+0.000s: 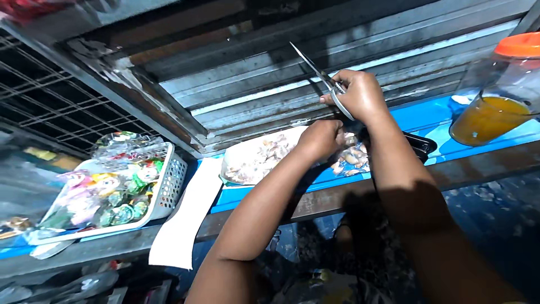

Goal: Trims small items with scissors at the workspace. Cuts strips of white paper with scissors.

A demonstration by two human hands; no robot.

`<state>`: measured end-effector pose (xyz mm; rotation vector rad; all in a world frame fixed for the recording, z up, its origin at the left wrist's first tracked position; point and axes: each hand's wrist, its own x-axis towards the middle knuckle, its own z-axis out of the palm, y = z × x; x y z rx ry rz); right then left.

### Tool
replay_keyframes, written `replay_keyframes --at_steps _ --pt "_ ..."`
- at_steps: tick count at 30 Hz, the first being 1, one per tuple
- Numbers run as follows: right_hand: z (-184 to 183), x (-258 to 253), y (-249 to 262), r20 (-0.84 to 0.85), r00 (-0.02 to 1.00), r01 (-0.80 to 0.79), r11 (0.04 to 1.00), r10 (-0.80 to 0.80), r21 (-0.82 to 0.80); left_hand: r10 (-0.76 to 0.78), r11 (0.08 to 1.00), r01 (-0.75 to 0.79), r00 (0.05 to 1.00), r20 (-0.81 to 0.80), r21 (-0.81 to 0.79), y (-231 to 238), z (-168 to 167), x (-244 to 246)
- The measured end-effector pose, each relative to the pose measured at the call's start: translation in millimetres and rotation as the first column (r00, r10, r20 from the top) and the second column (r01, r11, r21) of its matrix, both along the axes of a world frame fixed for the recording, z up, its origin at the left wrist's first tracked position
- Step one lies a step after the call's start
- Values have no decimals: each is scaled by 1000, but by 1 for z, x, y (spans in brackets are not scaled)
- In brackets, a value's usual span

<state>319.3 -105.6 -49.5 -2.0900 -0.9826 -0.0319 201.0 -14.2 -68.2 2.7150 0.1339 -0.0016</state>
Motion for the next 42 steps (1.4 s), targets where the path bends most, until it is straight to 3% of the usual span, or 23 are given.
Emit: replay_keyframes --at_steps 5,7,10,14,17,20,23,28,34,36,42 --pt "-3 1 4 -8 1000 24 1000 -24 3 121 933 -76 987 108 -352 21 11 -7" --pt "-4 2 4 1 999 32 999 -32 14 208 831 -122 973 100 -543 30 16 -15" --pt "-5 3 5 9 999 43 999 -43 15 321 607 -115 941 110 -786 49 18 -33" --pt "-9 2 10 0 1000 0 1000 0 24 477 379 -71 870 129 -923 84 16 -61" --pt "-14 -11 19 -205 967 -124 982 152 144 525 288 -30 841 131 -957 103 11 -79" --pt "-19 -37 35 -495 785 -235 919 372 317 521 287 58 828 207 -956 112 -6 -88" --pt "-30 -54 49 -583 689 -261 898 430 354 454 353 188 822 343 -917 113 -22 -92" --pt "-45 -58 58 -598 649 -200 864 470 462 228 551 296 846 482 -780 107 -24 -105" --pt "-44 -64 52 -520 735 -185 866 436 464 318 666 265 745 587 -698 110 -22 -101" --pt "-44 -64 51 -494 742 -220 861 453 459 348 643 281 722 598 -713 115 -20 -104" --pt "-48 -66 52 -486 732 -253 853 477 457 578 380 281 672 463 -882 117 -6 -112"
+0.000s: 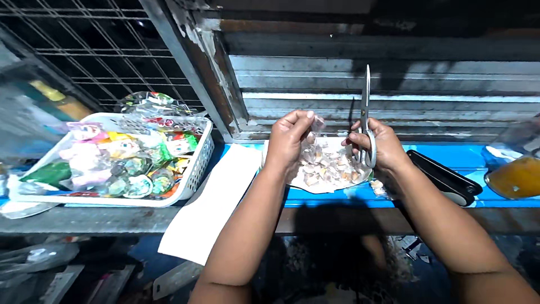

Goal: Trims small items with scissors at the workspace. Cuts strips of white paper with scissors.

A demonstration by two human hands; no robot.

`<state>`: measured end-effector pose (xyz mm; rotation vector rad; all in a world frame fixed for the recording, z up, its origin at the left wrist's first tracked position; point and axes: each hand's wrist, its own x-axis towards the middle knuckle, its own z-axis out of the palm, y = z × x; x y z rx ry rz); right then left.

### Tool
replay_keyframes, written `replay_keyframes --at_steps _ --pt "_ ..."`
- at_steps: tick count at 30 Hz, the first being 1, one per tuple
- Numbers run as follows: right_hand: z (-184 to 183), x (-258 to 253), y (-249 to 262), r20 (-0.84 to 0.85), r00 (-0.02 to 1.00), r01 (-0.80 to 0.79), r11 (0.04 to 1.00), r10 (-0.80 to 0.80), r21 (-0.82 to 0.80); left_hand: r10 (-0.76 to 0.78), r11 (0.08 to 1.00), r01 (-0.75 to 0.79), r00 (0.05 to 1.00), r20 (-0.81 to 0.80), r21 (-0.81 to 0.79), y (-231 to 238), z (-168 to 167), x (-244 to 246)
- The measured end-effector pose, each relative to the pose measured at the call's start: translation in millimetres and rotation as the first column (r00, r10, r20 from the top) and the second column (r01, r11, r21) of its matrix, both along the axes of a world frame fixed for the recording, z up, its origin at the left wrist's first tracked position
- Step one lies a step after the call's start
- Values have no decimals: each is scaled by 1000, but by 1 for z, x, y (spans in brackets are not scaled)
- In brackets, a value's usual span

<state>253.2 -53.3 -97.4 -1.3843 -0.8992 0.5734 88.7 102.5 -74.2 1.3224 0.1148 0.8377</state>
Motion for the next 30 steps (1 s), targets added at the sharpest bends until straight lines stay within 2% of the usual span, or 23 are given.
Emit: replay_keyframes --at_steps 4,8,11,15,20,26,30 --pt "1 -1 -1 15 1000 -1 1000 1 -1 -24 999 17 986 -167 -47 -3 1 4" --pt "5 -1 -1 17 999 30 999 -30 -14 -15 987 63 952 -306 148 -5 -3 7" --pt "5 -1 -1 35 998 48 999 -48 -2 24 951 69 955 -297 300 -8 -10 11" --pt "1 -3 0 59 997 40 995 -45 87 33 903 100 953 -301 417 -14 -17 14" --pt "6 -4 -5 113 992 56 995 -65 82 36 866 133 945 -326 483 -15 -16 12" --pt "3 -3 -4 111 991 55 986 -74 160 -61 797 262 931 -360 544 -18 -15 9" --pt "1 -4 -8 223 973 24 991 -53 134 -75 795 272 931 -357 543 -20 -17 8"
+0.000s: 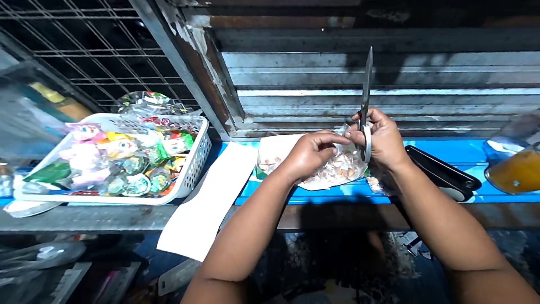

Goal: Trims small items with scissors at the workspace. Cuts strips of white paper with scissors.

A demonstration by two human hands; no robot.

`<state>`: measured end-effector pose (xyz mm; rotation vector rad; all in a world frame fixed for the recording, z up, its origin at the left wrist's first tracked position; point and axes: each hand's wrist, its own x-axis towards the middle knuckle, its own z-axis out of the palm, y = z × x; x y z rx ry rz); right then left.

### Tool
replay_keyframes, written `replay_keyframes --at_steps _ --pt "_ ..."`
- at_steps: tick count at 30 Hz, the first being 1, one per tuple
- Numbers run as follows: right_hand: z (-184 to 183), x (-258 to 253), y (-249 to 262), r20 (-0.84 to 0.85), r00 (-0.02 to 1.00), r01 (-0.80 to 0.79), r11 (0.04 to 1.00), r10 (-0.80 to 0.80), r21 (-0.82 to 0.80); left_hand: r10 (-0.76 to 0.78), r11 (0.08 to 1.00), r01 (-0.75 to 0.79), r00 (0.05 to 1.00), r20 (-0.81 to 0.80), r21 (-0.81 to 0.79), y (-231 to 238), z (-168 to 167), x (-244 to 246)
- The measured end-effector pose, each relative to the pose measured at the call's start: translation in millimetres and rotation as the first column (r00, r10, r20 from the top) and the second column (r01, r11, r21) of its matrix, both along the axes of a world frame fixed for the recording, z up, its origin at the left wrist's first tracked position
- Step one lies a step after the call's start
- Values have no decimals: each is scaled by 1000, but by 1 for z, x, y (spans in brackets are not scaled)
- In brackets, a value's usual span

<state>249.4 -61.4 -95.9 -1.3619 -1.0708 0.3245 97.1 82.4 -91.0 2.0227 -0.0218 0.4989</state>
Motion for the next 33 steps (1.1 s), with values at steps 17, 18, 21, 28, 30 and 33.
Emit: replay_keyframes --at_steps 17,18,21,28,30,33 --pt "19 27 -18 227 971 7 940 75 -341 174 983 -167 981 83 -82 30 15 -7" --pt "21 31 -20 257 961 2 929 100 -370 174 982 -166 980 93 -88 31 15 -7" --pt "23 42 -28 325 935 17 900 140 -436 180 980 -166 974 138 -108 34 14 -6" --pt "28 51 -40 326 923 26 815 202 -578 190 978 -169 964 188 -120 33 13 -6" --pt "27 50 -39 314 924 9 811 216 -585 171 983 -152 966 196 -106 32 12 -6" --pt "26 48 -38 314 923 4 809 224 -588 158 987 -150 973 169 -61 29 12 -5"
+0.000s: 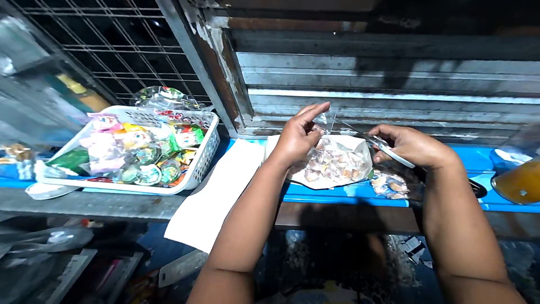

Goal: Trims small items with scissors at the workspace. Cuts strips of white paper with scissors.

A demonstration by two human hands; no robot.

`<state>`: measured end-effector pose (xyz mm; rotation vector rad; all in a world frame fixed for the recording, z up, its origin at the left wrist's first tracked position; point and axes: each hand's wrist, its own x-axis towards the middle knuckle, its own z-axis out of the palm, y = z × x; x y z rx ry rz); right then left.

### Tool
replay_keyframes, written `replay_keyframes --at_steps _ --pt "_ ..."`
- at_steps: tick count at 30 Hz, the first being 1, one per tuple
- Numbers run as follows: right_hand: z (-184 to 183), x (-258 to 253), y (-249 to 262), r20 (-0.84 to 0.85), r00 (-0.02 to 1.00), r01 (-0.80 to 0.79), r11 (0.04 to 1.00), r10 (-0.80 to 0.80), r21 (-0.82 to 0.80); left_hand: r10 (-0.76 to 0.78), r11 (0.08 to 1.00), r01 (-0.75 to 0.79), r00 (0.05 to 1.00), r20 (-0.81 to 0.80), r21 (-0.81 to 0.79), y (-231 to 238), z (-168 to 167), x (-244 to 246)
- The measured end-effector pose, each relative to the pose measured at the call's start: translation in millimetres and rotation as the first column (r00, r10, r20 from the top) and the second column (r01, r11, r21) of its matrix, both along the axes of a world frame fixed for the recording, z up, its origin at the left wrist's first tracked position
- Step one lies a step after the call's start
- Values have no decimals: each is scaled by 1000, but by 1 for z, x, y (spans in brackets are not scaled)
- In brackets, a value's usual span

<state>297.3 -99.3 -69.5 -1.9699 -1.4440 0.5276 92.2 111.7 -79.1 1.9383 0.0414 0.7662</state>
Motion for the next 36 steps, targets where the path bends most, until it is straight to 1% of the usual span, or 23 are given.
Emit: replay_keyframes --at_steps 3,7,12,17,36 --pt "0 -1 0 2 1000 4 1000 -4 1 -15 998 17 999 -45 53 -3 -1 1" --pt "1 -1 0 51 999 -8 1000 8 -10 -10 992 20 997 -81 123 -5 -2 2" --pt "2 -4 1 71 997 -7 1000 8 -25 -24 990 37 995 -95 135 -6 -3 1" --pt "0 -4 2 110 993 -35 999 35 -3 -35 986 50 995 -99 159 -7 -3 1" --pt "-1 -4 3 179 982 -61 997 52 45 -10 983 32 993 -119 178 -8 -3 1"
